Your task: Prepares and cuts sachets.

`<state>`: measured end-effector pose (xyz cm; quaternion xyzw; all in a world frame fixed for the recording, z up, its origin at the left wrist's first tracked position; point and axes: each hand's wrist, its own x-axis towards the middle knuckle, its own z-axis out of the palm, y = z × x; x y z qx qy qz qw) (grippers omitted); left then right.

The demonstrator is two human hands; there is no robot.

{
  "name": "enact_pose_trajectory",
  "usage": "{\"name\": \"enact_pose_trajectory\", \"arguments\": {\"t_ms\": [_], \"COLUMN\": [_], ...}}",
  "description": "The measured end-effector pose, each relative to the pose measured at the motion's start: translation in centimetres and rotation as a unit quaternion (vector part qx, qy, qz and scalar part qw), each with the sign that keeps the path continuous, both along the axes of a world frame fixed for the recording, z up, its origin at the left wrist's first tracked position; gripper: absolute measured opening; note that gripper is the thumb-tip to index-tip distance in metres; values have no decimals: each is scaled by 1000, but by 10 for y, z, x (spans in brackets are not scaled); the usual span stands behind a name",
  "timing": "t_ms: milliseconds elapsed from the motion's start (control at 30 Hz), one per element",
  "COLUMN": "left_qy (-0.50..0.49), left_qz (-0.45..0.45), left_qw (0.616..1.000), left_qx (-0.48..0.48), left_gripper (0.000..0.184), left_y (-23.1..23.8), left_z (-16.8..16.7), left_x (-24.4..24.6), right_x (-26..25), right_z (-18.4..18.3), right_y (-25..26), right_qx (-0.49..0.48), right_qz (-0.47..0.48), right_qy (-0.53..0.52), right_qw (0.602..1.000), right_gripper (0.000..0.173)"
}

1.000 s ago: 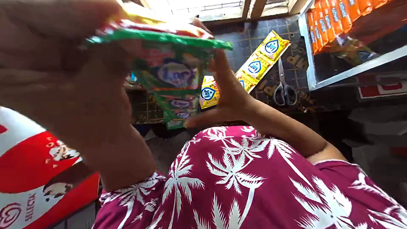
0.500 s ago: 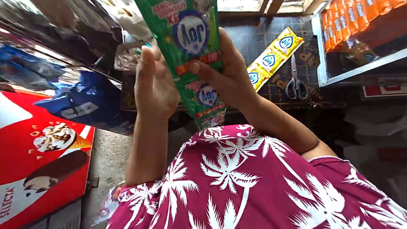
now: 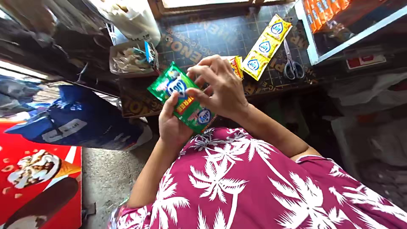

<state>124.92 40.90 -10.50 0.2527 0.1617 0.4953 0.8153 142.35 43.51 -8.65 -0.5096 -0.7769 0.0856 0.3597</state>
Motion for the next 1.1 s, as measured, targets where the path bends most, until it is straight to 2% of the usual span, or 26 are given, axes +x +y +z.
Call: {"name": "enact_pose_trajectory", "arguments": {"t_ms": [33,100,167,300,333,467,567,700,767,833,933,1033,1100], "left_qy": [-28,-42,-40,-10,-4,-1,18,43,27,18,-6,-18,-79], "left_qz": [-12,7,34,72,77,101,94,98,86,72,48,50,42], "left_qw": [1000,999,998,996,996,993,992,985,985,986,987,993,995], "left_qx": [4,-10,-25,-42,-48,-63,-79,-134,-148,-151,-152,-108,-39], "left_gripper": [48,54,54,49,50,45,43,46,44,46,65,74,77], "left_y": [-1,-2,-6,-13,-15,-24,-28,-36,-42,-47,-55,-62,-57], "left_z": [-5,-14,-21,-24,-25,-27,-30,-36,-39,-40,-43,-44,-44], "left_x": [-3,-4,-4,0,2,12,23,46,56,64,72,74,73], "right_x": [14,48,77,105,105,101,103,106,102,96,84,83,95], "right_z": [-8,-22,-31,-30,-29,-36,-37,-28,-16,0,29,42,41], "right_y": [5,15,24,44,49,57,48,36,34,30,15,-7,-19], "right_qx": [-23,-94,-147,-194,-198,-129,-94,-80,-97,-106,-84,-117,-145], "right_qz": [12,39,54,60,58,56,56,52,68,116,214,339,418], "right_qy": [2,-53,-134,-223,-245,-255,-182,-16,104,250,392,431,388], "right_qw": [1000,993,978,953,947,957,977,995,987,955,891,828,809], "right_gripper": [54,59,79,98,97,73,52,17,13,12,11,9,7]}}
